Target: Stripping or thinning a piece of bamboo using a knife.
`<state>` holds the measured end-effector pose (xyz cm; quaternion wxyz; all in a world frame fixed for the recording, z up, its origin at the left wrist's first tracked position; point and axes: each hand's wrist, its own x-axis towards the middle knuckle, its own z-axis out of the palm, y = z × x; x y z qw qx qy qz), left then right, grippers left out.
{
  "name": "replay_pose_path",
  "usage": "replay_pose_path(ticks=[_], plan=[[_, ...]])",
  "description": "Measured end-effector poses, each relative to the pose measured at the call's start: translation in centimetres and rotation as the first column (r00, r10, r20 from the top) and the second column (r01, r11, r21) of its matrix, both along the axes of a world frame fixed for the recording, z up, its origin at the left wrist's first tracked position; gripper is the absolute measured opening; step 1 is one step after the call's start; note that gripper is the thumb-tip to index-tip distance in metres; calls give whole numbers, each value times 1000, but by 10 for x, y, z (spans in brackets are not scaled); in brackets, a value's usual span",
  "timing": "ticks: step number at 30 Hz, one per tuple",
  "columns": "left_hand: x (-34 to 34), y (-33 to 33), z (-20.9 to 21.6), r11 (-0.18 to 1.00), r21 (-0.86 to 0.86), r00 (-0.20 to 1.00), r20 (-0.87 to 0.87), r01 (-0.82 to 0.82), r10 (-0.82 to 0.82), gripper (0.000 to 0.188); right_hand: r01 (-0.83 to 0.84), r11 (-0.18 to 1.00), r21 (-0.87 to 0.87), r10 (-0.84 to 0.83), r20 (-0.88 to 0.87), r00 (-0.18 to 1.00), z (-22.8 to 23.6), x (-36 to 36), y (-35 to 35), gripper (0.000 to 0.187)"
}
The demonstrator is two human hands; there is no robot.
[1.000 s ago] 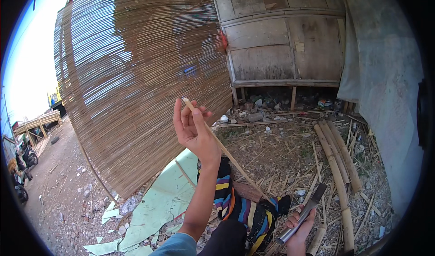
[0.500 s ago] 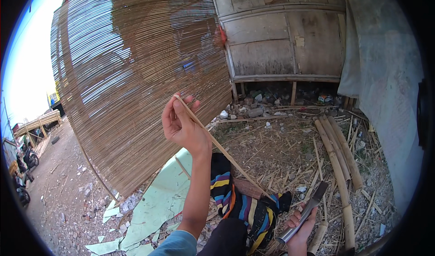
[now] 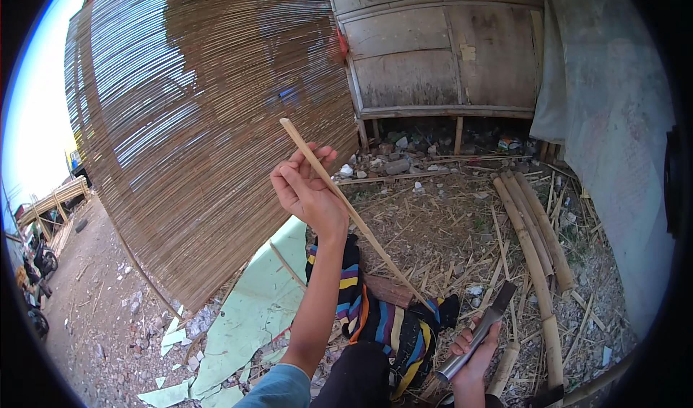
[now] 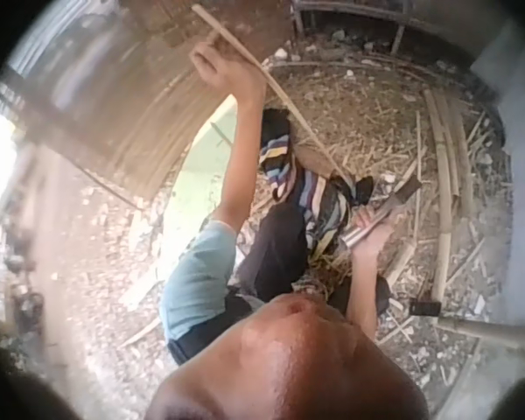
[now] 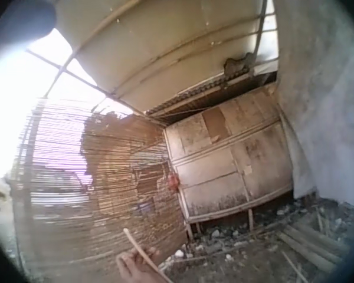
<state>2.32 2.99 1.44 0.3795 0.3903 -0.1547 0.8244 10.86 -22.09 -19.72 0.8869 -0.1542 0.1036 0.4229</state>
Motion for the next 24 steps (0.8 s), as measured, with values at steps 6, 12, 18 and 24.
replay_pose_path(ticks=[6,12,18,24], plan=[[32,6,-53,959,-251,969,-174,129,-176,29,-17,1000,-19,17,14,1000,-2,0,2,46],[75,10,-134,936,-346,929,-324,61,-180,35,-26,999,39,26,5,1000,-4,1,3,44],[104,-10,-247,910,-355,577,-705,216,-412,48,-28,999,31,28,-6,1000,-9,5,-2,44],[120,-38,-250,847,-482,604,-613,225,-509,58,-47,999,-4,47,-33,998,-13,6,9,43]])
